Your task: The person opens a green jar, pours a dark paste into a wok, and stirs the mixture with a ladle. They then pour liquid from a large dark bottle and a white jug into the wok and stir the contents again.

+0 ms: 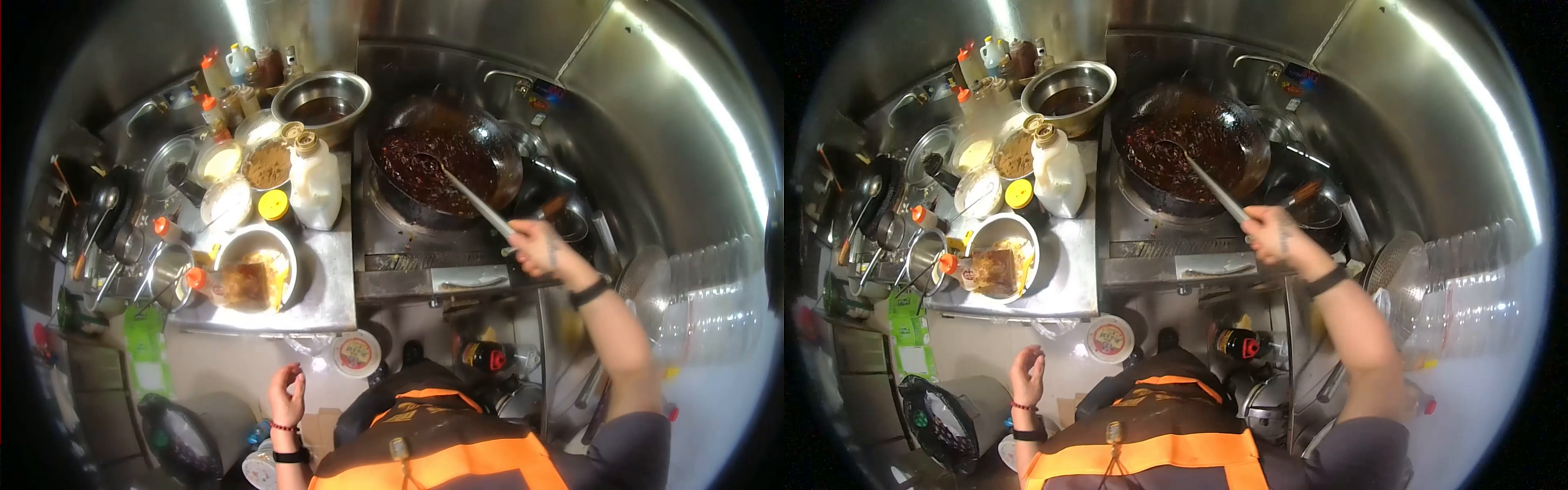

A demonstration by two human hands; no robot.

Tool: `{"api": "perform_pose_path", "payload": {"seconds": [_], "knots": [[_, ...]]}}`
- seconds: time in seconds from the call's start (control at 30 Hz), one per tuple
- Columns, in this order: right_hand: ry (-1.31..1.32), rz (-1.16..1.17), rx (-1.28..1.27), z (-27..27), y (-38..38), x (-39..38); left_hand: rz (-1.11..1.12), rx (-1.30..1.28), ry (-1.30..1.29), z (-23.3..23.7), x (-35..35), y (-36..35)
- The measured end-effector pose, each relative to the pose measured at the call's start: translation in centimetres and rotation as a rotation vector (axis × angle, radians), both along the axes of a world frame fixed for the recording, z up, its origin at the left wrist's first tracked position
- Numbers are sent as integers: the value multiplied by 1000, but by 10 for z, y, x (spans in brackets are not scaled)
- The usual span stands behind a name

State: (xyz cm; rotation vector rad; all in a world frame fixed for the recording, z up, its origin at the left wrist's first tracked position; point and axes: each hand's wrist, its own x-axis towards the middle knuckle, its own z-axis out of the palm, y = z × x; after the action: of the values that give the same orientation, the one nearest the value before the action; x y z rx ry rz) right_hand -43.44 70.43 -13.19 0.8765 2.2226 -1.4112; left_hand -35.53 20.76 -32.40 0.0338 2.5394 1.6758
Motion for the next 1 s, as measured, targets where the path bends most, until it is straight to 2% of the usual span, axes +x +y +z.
{"api": "perform_pose_path", "payload": {"seconds": [0.07, 0.13, 0.23, 0.27, 0.33, 0.4, 0.47, 0.67, 0.8, 0.87, 0.93, 1.0], "knots": [[-9, 70, 247, 40, 9, 21, -28, -11, -16, -6, -5, 0], [184, 454, 649, 68, 19, 43, -31, -8, -14, -12, -9, 3], [292, 569, 714, 66, 42, 67, 22, 53, -55, -23, -9, 4], [312, 631, 819, 53, 46, 68, 59, 76, -70, -27, -8, 6], [118, 539, 736, 47, 32, 58, 64, 86, -83, -28, -6, 9], [129, 605, 849, -20, 40, 37, 62, 51, -106, -30, -2, 12], [316, 658, 905, -62, 58, 14, 83, 68, -121, -32, 5, 14], [246, 674, 1011, -98, 62, -65, 177, -29, -158, -14, 27, -1], [101, 655, 1111, -108, 72, -92, 247, -43, -168, -10, 44, -9], [79, 620, 1282, -112, 103, -96, 260, -62, -188, -3, 48, -9], [0, 614, 1230, -91, 121, -87, 176, -146, -163, 4, 49, -10], [55, 573, 1232, -95, 119, -66, 156, -163, -145, 3, 45, -14]]}}
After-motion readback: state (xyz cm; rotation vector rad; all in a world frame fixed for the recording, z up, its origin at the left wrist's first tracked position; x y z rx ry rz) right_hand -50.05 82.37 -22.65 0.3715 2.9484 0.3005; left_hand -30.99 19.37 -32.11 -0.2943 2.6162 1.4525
